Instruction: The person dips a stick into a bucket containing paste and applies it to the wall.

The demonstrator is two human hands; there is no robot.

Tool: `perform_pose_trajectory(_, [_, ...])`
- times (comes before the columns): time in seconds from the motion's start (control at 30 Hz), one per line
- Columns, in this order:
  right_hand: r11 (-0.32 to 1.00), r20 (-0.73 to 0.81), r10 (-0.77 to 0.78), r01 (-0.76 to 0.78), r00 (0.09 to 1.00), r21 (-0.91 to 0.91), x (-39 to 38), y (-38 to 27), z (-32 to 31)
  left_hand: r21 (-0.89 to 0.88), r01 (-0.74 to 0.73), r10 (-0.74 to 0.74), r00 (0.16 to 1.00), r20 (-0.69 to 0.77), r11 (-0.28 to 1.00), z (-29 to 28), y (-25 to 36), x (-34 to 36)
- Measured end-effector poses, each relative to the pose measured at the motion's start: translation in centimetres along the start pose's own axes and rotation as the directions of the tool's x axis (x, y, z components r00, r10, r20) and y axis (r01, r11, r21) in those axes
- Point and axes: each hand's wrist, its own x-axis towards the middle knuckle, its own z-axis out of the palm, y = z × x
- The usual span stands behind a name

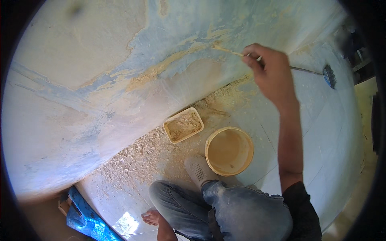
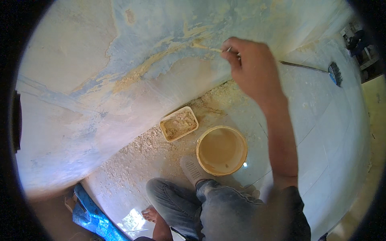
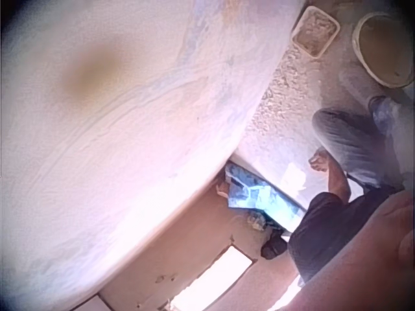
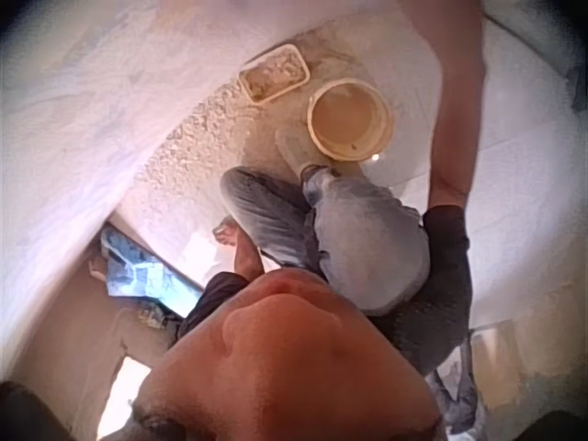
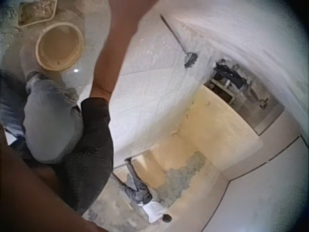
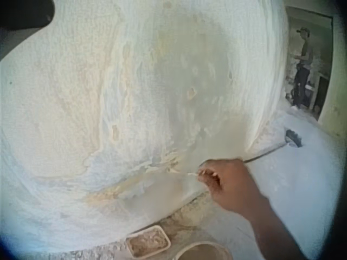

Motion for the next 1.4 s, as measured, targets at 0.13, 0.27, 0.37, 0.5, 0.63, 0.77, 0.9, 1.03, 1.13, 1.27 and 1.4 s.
perform_pose_trajectory(0.13, [0.866, -0.057, 0.157, -0.11, 0.986, 0.487, -1.8, 2.8, 4.8, 0.001, 0.002, -0.002, 1.0, 0.024, 1.0, -3.0, 2.1, -1.1])
perform_pose_trajectory(0.27, [0.662, -0.133, 0.188, -0.026, 0.973, 0.749, -3.0, 6.0, 10.1, 0.004, -0.021, 0.021, 0.999, 0.04, 1.0, -1.8, 1.8, -0.5])
perform_pose_trajectory(0.37, [0.571, -0.216, 0.201, 0.065, 0.956, 0.818, -2.7, 6.7, 13.2, 0.038, -0.06, 0.056, 0.995, 0.086, 0.998, 0.3, 0.6, 1.6])
perform_pose_trajectory(0.5, [0.541, -0.292, 0.152, 0.168, 0.944, 0.824, -0.5, 5.3, 16.5, 0.063, -0.111, 0.1, 0.984, 0.15, 0.992, -0.7, -1.4, 5.7])
perform_pose_trajectory(0.63, [0.656, -0.281, 0.146, 0.119, 0.949, 0.745, -1.0, 6.2, 16.4, -0.665, 0.322, 0.335, 0.67, 0.663, 0.674, -7.0, 0.4, 2.8])
perform_pose_trajectory(0.77, [0.692, -0.322, 0.193, 0.103, 0.927, 0.714, -0.8, 6.3, 15.7, -0.873, 0.024, 0.67, 0.631, 0.391, 0.487, -15.8, 8.4, -5.6])
perform_pose_trajectory(0.9, [0.742, -0.339, 0.188, 0.093, 0.922, 0.664, -1.1, 5.4, 14.0, -0.785, -0.532, 0.905, 0.419, 0.079, 0.316, -18.5, 13.4, -11.6])
perform_pose_trajectory(1.03, [0.76, -0.196, 0.15, 0.014, 0.969, 0.65, -1.4, 4.9, 12.8, -0.888, -0.393, 0.909, 0.413, 0.062, 0.239, -17.3, 12.9, -10.4])
perform_pose_trajectory(1.13, [0.707, -0.169, 0.15, 0.014, 0.974, 0.707, -1.5, 4.9, 12.2, -0.895, -0.379, 0.907, 0.416, 0.062, 0.235, -16.7, 12.7, -10.4])
perform_pose_trajectory(1.27, [0.687, -0.09, 0.173, -0.055, 0.981, 0.725, -1.9, 4.9, 11.9, -0.9, -0.366, 0.908, 0.413, 0.072, 0.238, -15.8, 12.8, -9.8])
perform_pose_trajectory(1.4, [0.663, -0.059, 0.195, -0.087, 0.979, 0.744, -2.7, 4.5, 11.8, -0.89, -0.395, 0.909, 0.414, 0.051, 0.229, -15.7, 12.9, -9.6])
